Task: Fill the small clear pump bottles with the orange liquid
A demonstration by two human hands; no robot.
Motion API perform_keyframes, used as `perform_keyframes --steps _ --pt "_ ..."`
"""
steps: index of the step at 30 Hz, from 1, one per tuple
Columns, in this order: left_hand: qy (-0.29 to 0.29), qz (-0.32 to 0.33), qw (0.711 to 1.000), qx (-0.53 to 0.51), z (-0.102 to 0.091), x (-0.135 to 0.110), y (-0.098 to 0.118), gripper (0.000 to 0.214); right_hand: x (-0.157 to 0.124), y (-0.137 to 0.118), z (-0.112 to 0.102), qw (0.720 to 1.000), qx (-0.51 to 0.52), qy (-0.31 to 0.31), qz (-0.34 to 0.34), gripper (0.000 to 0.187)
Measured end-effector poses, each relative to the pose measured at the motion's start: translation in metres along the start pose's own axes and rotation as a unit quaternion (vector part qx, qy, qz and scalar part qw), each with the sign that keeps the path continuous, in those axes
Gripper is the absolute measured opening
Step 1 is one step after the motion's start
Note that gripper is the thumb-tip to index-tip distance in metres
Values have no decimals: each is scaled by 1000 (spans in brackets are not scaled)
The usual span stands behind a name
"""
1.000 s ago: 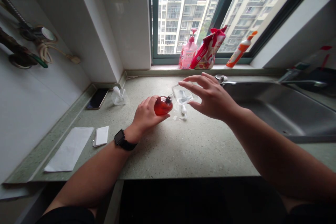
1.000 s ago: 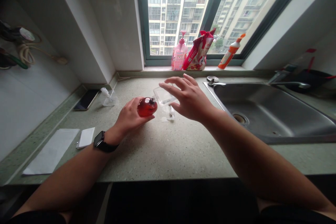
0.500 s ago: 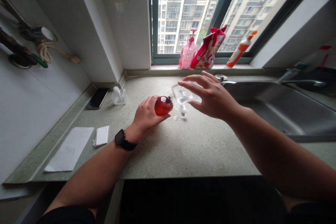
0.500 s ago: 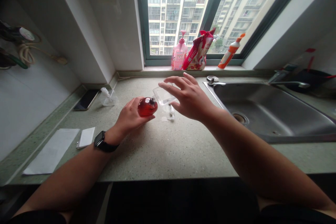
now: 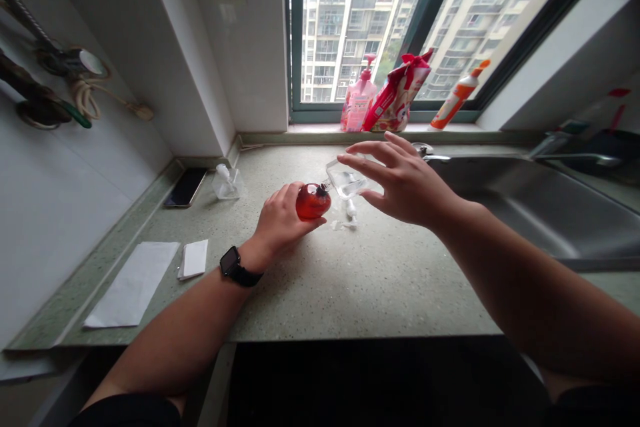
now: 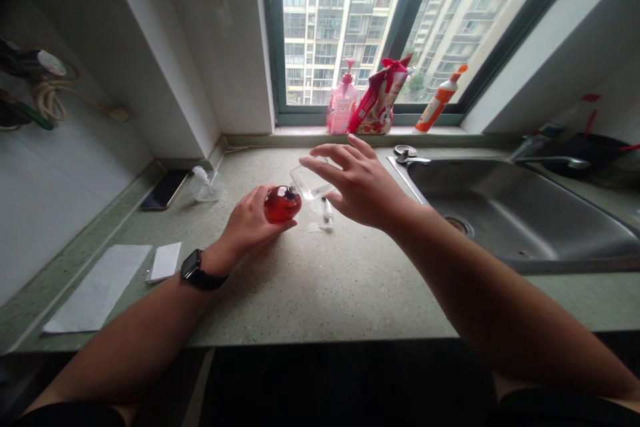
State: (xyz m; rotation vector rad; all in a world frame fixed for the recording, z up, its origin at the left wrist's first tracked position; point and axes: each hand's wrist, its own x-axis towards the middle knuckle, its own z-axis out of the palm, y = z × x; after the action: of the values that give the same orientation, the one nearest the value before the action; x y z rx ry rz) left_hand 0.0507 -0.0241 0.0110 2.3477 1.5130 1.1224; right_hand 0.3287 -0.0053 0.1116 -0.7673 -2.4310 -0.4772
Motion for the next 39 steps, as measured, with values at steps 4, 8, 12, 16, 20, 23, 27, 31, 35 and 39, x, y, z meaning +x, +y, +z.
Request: perform_keyframes --steps 4,8,12,16,20,23,27,31,35,39 --pt "4 3 1000 -6 0 -1 -1 75 2 -1 -2 1000 1 -11 6 86" --pt "9 6 1000 -6 0 -1 -1 75 3 -1 -2 1000 0 -16 6 87" --pt "8 5 1000 -6 1 -1 -2 75 4 0 -3 1000 -3 -18 0 83" --pt "9 5 1000 -10 2 0 -2 74 6 0 -3 1000 -3 -18 -6 84" --pt "8 5 1000 -14 3 0 -3 75 7 0 -4 1000 0 -17 -14 84" --pt "8 4 1000 -19 3 0 -3 75 9 0 -5 1000 1 -24 -11 85" --pt "10 1 1000 -27 3 0 -4 75 11 -2 -6 1000 1 -27 -10 83" --pt "17 1 999 -29 4 -1 -4 74 13 -3 -7 1000 1 -30 -7 86" --pt "19 2 999 -29 5 -1 -5 75 15 -3 -8 999 -3 -37 -7 84" --pt "18 -4 999 -30 5 0 -5 75 17 -4 -9 999 -9 -42 -9 82"
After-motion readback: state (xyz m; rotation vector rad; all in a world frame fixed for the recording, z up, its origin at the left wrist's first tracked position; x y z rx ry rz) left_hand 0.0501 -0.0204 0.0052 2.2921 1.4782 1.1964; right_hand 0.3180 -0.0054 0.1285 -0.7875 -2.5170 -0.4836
